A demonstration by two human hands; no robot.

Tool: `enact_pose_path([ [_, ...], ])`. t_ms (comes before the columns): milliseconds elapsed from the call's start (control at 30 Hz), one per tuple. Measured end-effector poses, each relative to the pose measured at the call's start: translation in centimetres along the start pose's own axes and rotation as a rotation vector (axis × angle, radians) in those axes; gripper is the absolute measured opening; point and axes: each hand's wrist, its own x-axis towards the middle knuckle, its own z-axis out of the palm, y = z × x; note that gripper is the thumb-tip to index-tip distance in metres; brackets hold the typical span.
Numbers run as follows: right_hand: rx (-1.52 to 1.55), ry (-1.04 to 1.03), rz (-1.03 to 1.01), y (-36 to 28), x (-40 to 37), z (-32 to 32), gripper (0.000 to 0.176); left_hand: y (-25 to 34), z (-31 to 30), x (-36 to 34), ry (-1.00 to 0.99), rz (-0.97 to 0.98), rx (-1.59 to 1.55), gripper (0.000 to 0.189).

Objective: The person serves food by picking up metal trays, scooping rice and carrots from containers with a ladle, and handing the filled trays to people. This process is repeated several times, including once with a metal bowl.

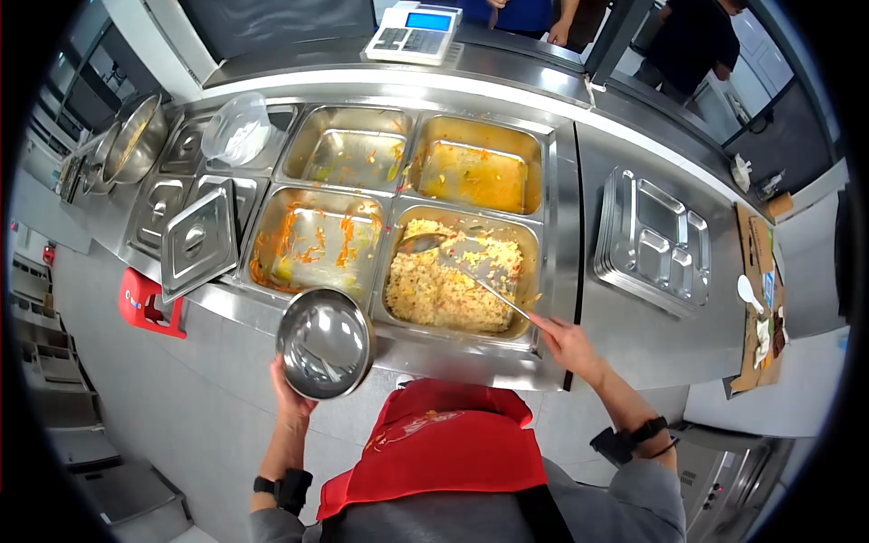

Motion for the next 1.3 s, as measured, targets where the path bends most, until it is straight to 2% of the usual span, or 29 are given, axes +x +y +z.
enact_pose_path([
  [100, -0.155, -0.099, -0.004, -1.6, 0.4, 0.5, 0.050, -1.0, -4.0, -0.8, -0.012, -0.075, -0.041, 0.057],
  [233, -0.360, -0.158, 0.008, -1.9, -3.9, -1.9, 0.049, -1.7, -7.3, -1.0, -0.083, -0.231, -0.022, 0.054],
  [333, -0.443, -0.178, 0.174, -4.8, -5.7, -4.5, 0.048, -2.1, -7.7, -0.3, -0.116, -0.267, -0.014, 0.051],
  [400, -0.406, -0.106, 0.153, -6.9, -5.3, -4.4, 0.048, -1.9, -7.2, 0.0, -0.130, -0.293, 0.015, 0.046],
  [467, -0.326, -0.002, 0.065, -8.4, -4.0, -3.5, 0.049, -2.1, -6.9, 0.4, -0.150, -0.303, 0.039, 0.044],
  [600, -0.390, -0.110, 0.009, -7.6, -3.3, -0.3, 0.053, -2.6, -6.5, 0.9, -0.140, -0.274, 0.163, 0.045],
  [767, -0.434, -0.158, 0.065, -3.2, -7.7, -3.6, 0.053, -2.6, -5.4, -0.2, -0.153, -0.227, 0.111, 0.046],
  [867, -0.398, -0.123, 0.064, -3.8, -8.0, -6.1, 0.050, -3.7, -5.0, -0.5, -0.143, -0.191, 0.121, 0.051],
  [967, 0.134, -0.281, 0.506, -5.9, -6.8, -7.6, 0.045, -4.3, -2.9, -1.8, -0.177, -0.185, 0.140, 0.056],
  [1067, 0.437, -0.342, 0.734, -5.5, -5.7, -7.2, 0.043, -5.3, -2.5, -2.1, -0.191, -0.122, 0.153, 0.057],
  [1167, 1.084, -0.436, 0.928, -4.9, -4.1, -3.6, 0.045, -6.0, -3.3, -2.3, -0.174, -0.118, 0.139, 0.060],
  [1233, 1.309, -0.456, 0.924, -5.4, -2.7, -1.1, 0.045, -6.3, -2.8, -2.8, -0.169, -0.115, 0.133, 0.064],
  [1300, 1.471, -0.432, 0.932, -6.7, -2.2, -0.5, 0.041, -6.6, -2.0, -3.5, -0.085, -0.076, 0.153, 0.051],
])
